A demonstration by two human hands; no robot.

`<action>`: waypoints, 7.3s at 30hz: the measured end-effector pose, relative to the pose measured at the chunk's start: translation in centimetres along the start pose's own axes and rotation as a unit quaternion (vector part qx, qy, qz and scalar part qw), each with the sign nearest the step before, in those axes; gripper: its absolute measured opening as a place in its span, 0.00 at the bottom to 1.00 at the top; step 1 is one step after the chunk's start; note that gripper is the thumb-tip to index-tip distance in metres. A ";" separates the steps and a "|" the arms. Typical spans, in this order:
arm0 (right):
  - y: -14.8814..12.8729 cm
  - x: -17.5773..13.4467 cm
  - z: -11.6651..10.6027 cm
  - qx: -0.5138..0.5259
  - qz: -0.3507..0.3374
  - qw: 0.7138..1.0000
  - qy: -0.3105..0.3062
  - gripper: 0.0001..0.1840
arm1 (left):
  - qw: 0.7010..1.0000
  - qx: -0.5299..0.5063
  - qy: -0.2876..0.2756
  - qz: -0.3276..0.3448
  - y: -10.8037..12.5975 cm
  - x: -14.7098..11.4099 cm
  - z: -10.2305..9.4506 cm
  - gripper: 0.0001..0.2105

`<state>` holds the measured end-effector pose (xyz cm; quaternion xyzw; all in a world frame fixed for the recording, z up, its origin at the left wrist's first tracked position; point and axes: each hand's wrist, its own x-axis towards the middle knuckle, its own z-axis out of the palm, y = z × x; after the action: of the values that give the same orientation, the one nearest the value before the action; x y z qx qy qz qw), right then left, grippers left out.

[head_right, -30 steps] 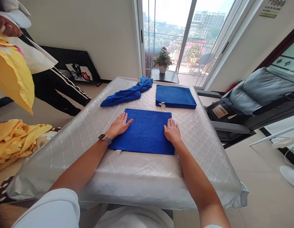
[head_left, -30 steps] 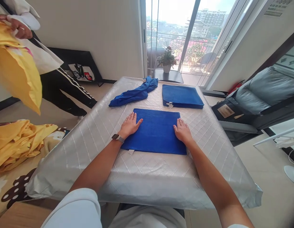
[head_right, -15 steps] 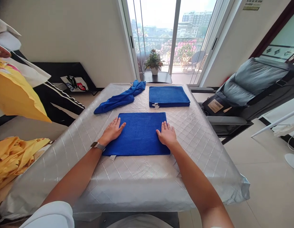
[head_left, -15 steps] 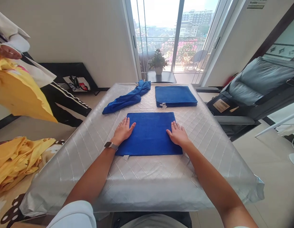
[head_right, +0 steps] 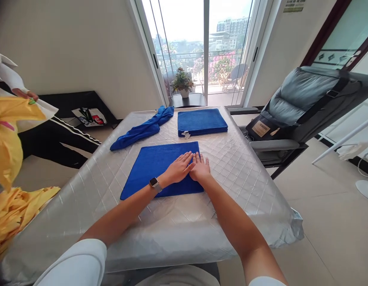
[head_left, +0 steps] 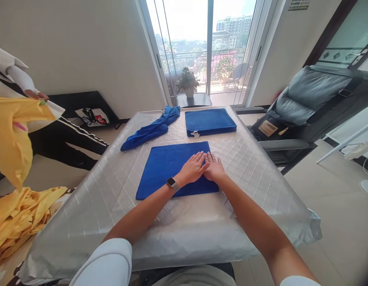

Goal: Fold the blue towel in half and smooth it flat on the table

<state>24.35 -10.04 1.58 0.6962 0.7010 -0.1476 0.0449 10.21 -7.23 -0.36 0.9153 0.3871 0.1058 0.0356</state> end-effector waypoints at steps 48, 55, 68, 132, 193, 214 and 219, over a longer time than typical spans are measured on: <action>0.1 -5.1 2.3 0.001 0.013 0.998 0.060 0.38 | 0.945 0.060 0.002 -0.321 -11.6 -15.2 -2.6 0.45; 0.0 -4.7 2.3 0.006 0.007 0.998 0.063 0.38 | 0.970 0.095 0.045 -0.220 -7.7 -13.6 -3.8 0.42; 0.3 -5.2 2.3 -0.015 -0.006 0.997 0.080 0.37 | 0.998 -0.023 -0.029 -0.046 3.5 -1.2 0.4 0.36; 0.1 -11.0 4.4 -0.042 -0.003 0.995 0.090 0.36 | 0.991 -0.006 -0.049 -0.124 -0.8 -12.1 -2.3 0.39; 0.3 -2.2 1.8 -0.013 0.001 0.997 0.079 0.39 | 0.935 0.067 0.066 -0.341 -5.5 -21.9 -2.4 0.44; 0.5 -2.5 1.8 -0.030 -0.002 0.996 0.082 0.35 | 0.998 -0.022 -0.033 -0.056 2.8 -0.4 -1.2 0.37; 0.2 -2.4 1.7 -0.022 0.007 0.996 0.082 0.37 | 0.993 -0.014 -0.036 -0.110 -0.1 -1.0 -0.1 0.39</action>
<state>24.39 -12.78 0.51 0.7096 0.7007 -0.0745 0.0032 9.44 -7.93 -0.40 0.8695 0.4827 0.0733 0.0744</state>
